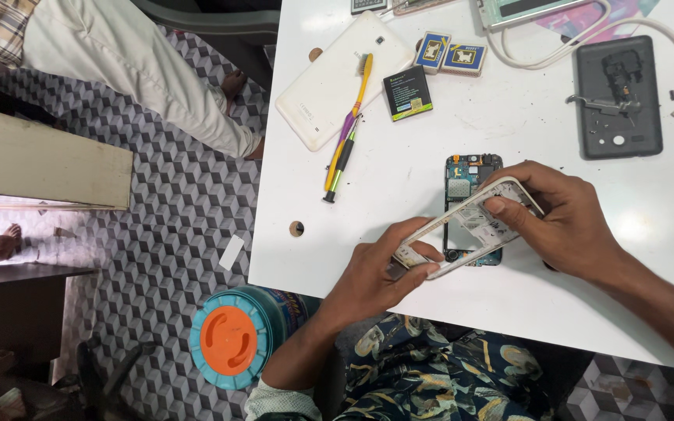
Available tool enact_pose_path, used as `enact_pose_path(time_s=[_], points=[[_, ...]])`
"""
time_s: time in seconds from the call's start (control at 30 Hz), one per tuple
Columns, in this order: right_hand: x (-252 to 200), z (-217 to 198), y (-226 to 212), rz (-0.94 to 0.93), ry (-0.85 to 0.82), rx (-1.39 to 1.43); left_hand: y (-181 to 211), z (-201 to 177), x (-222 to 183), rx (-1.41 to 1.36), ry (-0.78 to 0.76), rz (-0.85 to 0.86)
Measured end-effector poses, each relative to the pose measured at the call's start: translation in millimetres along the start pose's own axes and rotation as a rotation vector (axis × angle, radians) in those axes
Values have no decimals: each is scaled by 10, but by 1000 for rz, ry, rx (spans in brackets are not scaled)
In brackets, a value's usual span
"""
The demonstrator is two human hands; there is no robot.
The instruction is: The person assembles a smartphone by connecting internal ribbon cables to the motherboard and placing the main assembly into the phone's back housing. They then use a screwdriver to secure the components with screws.
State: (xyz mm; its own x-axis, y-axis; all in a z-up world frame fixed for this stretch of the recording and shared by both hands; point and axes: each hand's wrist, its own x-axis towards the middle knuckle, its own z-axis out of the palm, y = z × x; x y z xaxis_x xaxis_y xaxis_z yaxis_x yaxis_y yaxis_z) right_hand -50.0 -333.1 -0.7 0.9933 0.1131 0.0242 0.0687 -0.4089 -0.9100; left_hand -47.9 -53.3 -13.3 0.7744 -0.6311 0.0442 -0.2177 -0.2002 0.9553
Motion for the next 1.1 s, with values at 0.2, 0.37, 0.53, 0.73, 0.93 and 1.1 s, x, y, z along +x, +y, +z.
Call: enact_pose_path(time_s=[0.2, 0.37, 0.53, 0.73, 0.93, 1.1], points=[[83, -87, -16, -97, -34, 161, -184, 9, -49, -281, 259, 62], [148, -226, -206, -52, 170, -276, -198, -33, -76, -391, 588, 84], [188, -201, -275, -128, 186, -452, -155, -45, -78, -363, 677, 49], [207, -203, -190, -258, 110, -530, -119, -51, -80, -334, 675, 68], [217, -153, -155, -208, 33, -595, -117, -47, -86, -325, 665, 68], [219, -123, -116, -176, 28, -640, -129, -43, -86, -334, 663, 60]])
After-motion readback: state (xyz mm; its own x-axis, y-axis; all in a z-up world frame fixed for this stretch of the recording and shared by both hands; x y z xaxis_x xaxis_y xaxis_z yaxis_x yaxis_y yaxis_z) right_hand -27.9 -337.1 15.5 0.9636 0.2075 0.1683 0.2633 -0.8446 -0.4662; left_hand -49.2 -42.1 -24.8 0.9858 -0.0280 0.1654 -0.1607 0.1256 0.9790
